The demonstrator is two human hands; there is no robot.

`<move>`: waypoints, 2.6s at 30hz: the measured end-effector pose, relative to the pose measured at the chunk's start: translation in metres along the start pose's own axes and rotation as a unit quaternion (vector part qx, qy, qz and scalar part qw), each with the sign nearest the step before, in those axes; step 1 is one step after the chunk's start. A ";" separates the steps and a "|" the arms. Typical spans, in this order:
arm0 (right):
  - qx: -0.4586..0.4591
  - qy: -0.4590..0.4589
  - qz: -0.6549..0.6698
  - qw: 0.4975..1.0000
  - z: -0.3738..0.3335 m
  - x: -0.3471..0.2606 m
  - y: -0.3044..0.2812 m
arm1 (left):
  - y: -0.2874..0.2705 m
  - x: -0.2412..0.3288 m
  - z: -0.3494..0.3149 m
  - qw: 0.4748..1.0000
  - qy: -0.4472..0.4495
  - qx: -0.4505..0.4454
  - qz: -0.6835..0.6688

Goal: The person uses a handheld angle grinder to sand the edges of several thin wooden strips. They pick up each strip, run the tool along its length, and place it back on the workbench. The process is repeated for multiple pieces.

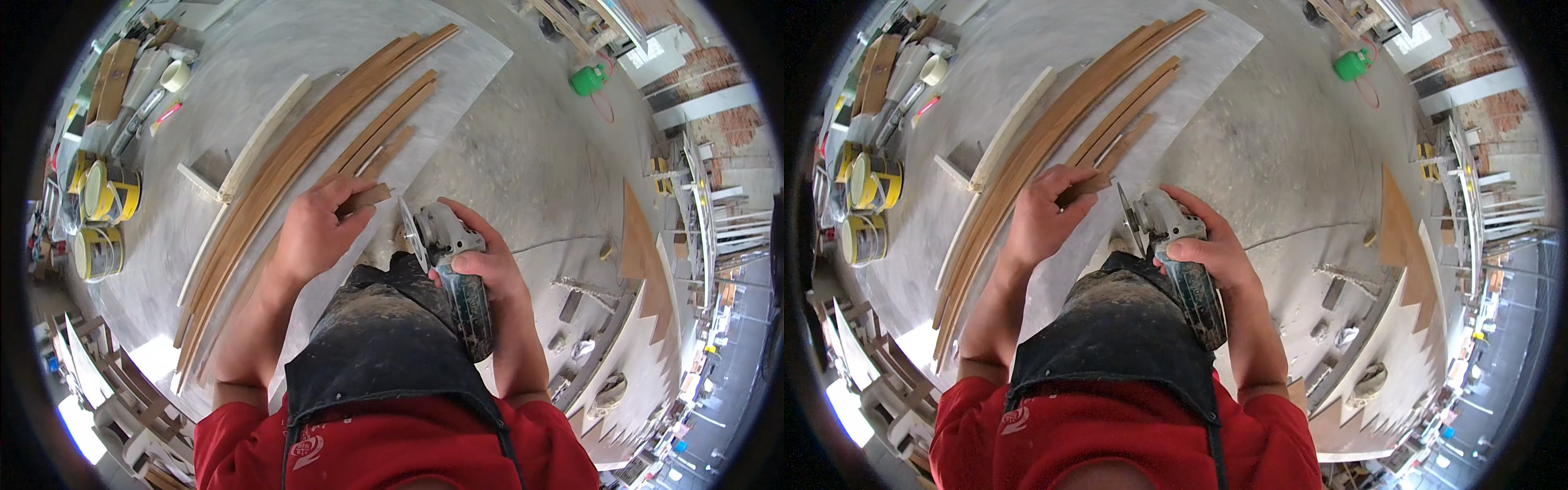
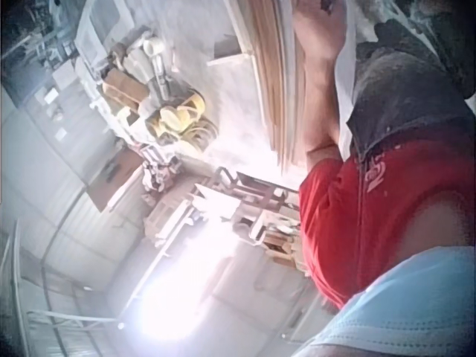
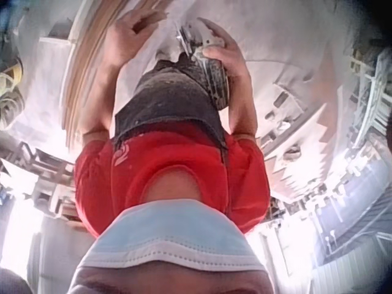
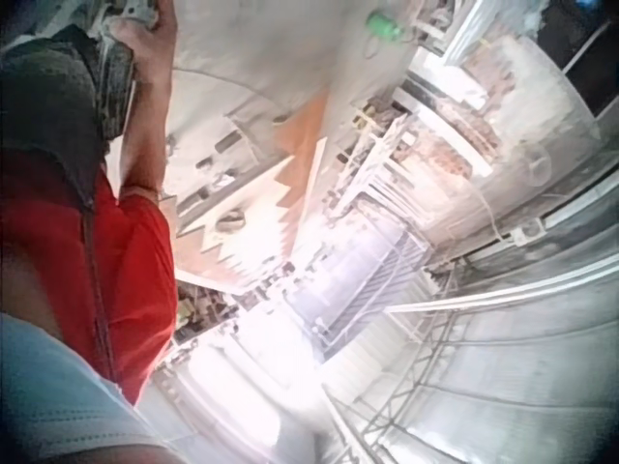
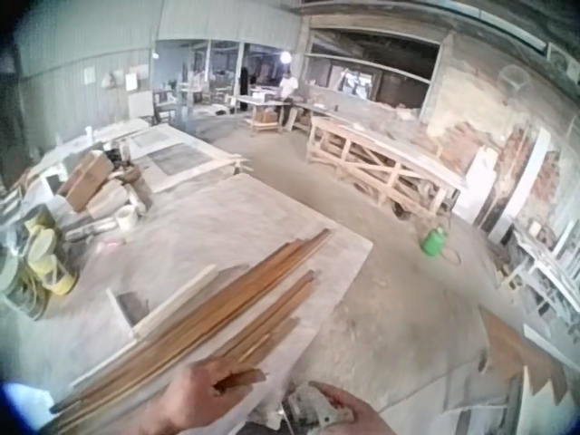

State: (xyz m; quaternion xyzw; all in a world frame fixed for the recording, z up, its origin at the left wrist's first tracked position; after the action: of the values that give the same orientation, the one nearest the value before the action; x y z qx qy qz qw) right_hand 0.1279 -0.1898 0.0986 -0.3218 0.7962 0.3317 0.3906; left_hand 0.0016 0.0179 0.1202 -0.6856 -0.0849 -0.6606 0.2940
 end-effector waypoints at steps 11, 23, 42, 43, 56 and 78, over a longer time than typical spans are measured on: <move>-0.040 -0.008 -0.037 0.998 -0.001 0.008 0.023 | -0.014 0.011 -0.027 0.999 0.008 0.015 0.046; -0.046 -0.034 -0.041 0.997 -0.002 0.017 0.032 | -0.016 0.009 -0.041 0.998 0.008 0.015 0.066; -0.031 -0.016 -0.045 0.998 0.001 0.022 0.038 | -0.026 0.012 -0.048 0.998 0.019 0.034 0.059; -0.033 -0.012 -0.046 0.998 0.002 0.023 0.038 | -0.026 0.014 -0.049 0.997 0.024 0.035 0.063; -0.042 0.003 -0.035 0.998 0.008 0.023 0.043 | -0.024 0.011 -0.050 0.997 0.022 0.045 0.055; 0.014 0.047 -0.042 0.998 0.023 0.037 0.019 | -0.031 -0.059 -0.053 0.924 -0.131 0.090 -0.347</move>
State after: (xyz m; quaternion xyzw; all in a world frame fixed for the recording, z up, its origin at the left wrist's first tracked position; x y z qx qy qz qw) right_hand 0.1043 -0.1703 0.0623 -0.3645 0.8042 0.2880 0.3706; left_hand -0.0661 0.0321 0.0701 -0.6639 -0.4145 -0.6155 0.0928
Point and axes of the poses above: each hand's wrist, its own z-axis towards the middle knuckle, its own y-axis out of the palm, x = y × z, the point moved 7 cm from there along z, towards the middle knuckle, and after that the axes turned 11 degrees about -z, right-handed, at the moved point
